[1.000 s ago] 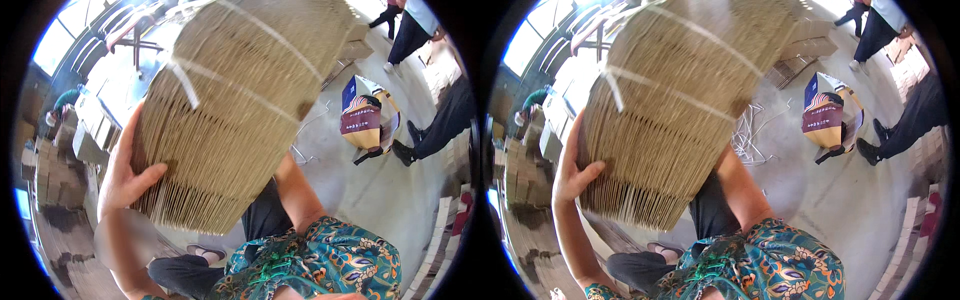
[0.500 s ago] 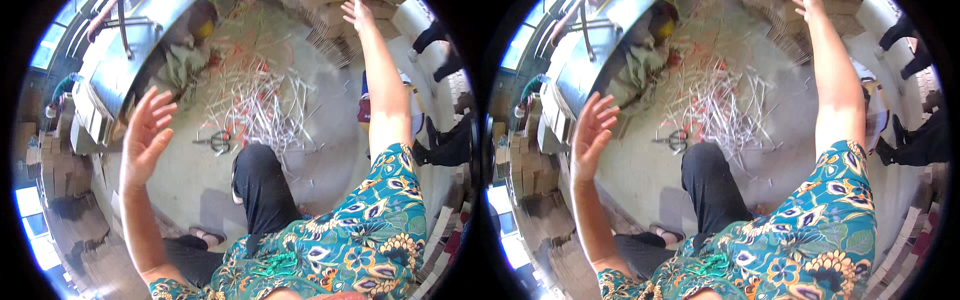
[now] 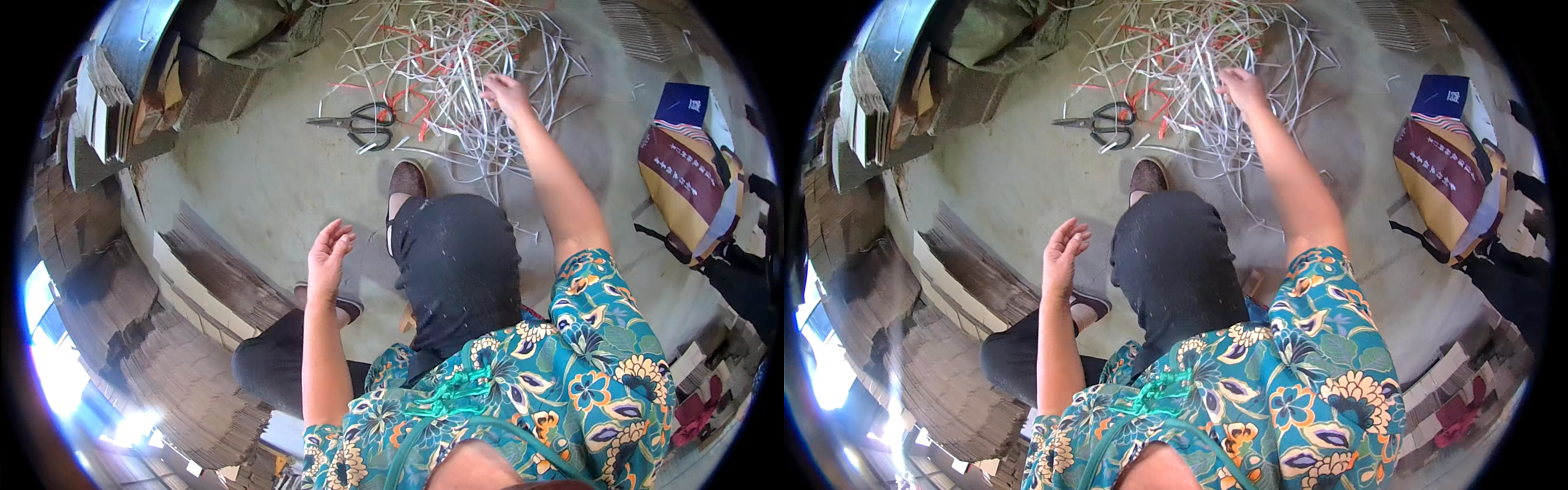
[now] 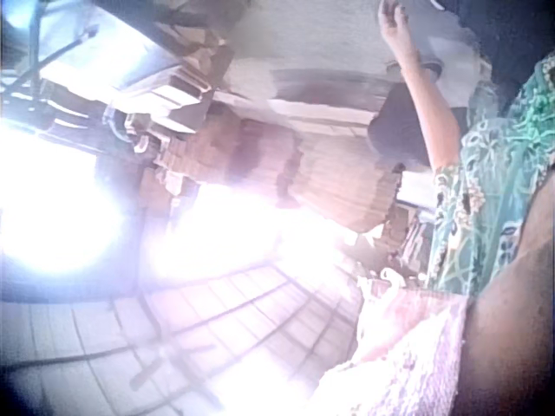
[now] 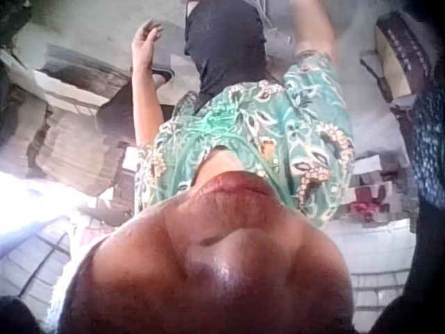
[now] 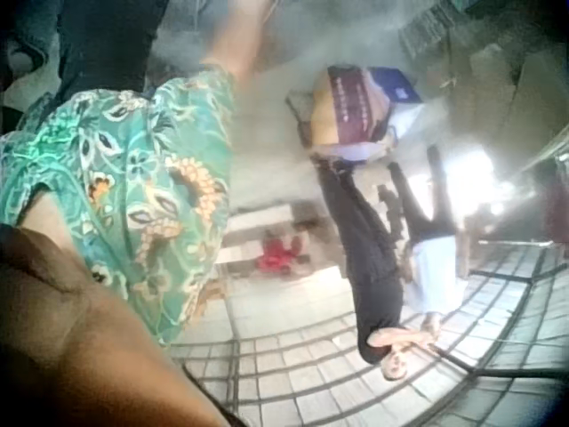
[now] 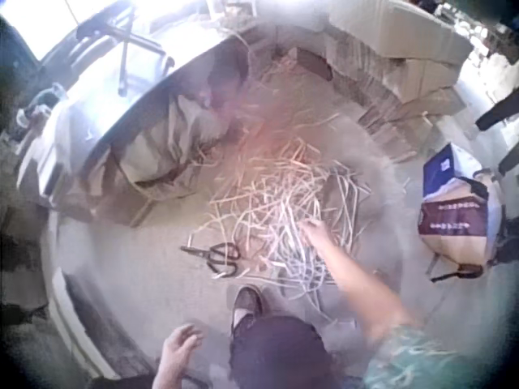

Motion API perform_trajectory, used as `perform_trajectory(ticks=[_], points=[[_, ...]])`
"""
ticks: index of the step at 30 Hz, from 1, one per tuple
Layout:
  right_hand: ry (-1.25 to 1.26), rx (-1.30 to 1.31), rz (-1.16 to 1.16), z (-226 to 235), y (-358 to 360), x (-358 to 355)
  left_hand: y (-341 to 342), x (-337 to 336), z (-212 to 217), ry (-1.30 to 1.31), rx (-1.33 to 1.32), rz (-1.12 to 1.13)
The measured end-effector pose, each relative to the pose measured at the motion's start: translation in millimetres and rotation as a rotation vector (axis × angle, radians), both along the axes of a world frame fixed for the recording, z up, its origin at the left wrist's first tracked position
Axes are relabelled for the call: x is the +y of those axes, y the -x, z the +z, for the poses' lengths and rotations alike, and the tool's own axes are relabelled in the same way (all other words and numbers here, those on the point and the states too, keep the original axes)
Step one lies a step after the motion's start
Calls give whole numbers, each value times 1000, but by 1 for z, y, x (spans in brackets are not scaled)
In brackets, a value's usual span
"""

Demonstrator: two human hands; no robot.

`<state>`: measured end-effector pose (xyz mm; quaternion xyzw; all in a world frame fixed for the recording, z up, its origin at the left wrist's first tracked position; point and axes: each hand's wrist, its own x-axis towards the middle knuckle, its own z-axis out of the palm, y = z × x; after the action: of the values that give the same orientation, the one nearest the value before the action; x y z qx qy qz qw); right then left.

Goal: The person stacks corrugated cardboard sheets, wraps them with white plastic strapping, ties the strapping by hand, and uses scissors to cut the excess. The person repeats this process for multiple stacks.

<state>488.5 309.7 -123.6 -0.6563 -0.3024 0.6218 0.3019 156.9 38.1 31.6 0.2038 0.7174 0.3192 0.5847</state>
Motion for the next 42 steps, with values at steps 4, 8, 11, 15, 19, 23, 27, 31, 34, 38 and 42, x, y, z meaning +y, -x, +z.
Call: perform_trajectory(ticks=[4,8,11,15,19,23,27,31,34,38,42], points=[[-103,129,-167,-29,46,43,-7,-3,-22,55,-37,-3],[-83,1,-260,-52,61,72,-7,7,-35,41,-46,-66],[-106,-5,-216,-46,61,72,-3,8,-38,10,-51,-47],[-261,-8,-41,25,68,38,11,12,-35,-93,10,-38],[-537,-219,355,139,73,-5,12,57,9,-249,21,-62],[-707,-51,589,216,106,-43,0,105,74,-473,-3,-102],[-663,44,776,259,155,-77,-21,129,106,-750,-155,5],[-669,33,859,289,174,-87,1,114,127,-806,-322,167],[-837,-94,725,317,178,-77,24,91,140,-892,-465,441],[-992,519,281,380,151,-22,62,60,145,-956,-437,596],[-951,747,275,397,137,-5,74,26,161,-911,-342,460]])
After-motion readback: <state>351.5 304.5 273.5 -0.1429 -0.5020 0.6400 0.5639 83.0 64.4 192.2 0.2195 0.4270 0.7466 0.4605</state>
